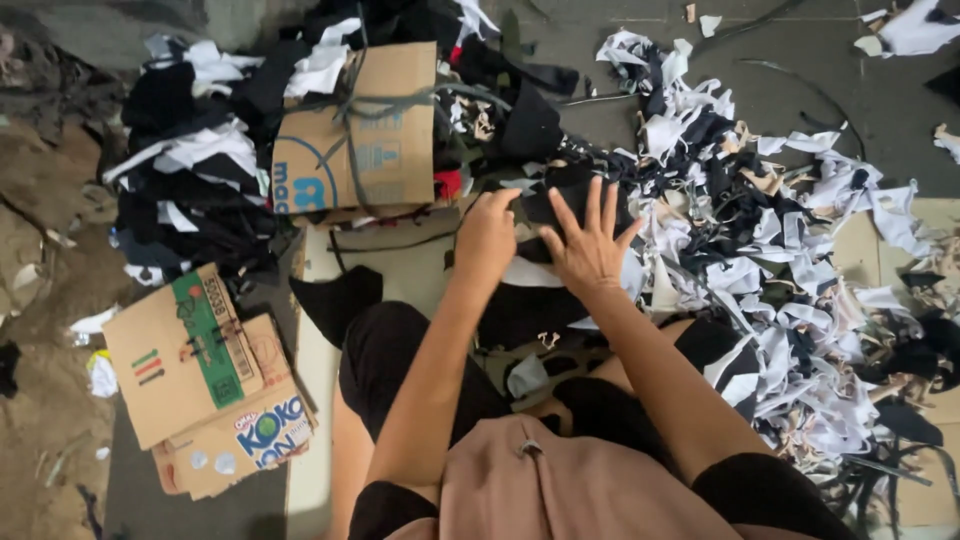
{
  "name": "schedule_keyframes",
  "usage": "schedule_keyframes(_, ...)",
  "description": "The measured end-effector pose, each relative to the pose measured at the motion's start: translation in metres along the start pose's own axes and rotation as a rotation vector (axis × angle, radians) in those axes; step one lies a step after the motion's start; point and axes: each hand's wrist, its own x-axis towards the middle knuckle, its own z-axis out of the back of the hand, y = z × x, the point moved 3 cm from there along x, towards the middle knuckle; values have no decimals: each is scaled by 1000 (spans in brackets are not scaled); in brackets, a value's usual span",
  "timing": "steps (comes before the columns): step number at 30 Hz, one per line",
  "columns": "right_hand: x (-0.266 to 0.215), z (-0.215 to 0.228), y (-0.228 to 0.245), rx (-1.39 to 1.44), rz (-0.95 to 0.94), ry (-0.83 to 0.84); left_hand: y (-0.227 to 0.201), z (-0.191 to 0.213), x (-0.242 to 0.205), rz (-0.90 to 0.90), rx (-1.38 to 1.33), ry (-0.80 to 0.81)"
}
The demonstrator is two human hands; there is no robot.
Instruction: The person sorts through various scrap pieces of fabric and cardboard on the floor, picking up and smoothing out individual pieces of cloth and placing them onto a small cardboard sheet.
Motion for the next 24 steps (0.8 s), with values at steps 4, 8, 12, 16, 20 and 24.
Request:
schedule_keyframes(4, 8, -11, -4, -33, -61, 138, 25, -50, 12, 26, 221, 99)
schedule_keyframes(8, 11, -24, -7, -71, -103, 290, 48, -93, -4, -103, 430, -152)
schedule_keyframes(12, 19, -26, -4, -83, -129, 331, 43, -99, -1, -133, 532, -361)
schedule_keyframes(16, 22, -20, -3, -87, -124, 322, 59, -97, 7, -138, 432, -347)
schedule_keyframes(20, 21, -26, -5, -103, -115, 372, 62, -59, -8, 105, -73, 34)
schedule_keyframes(24, 14, -7, -5, -42, -31, 261, 25, -2, -46, 97, -339, 153)
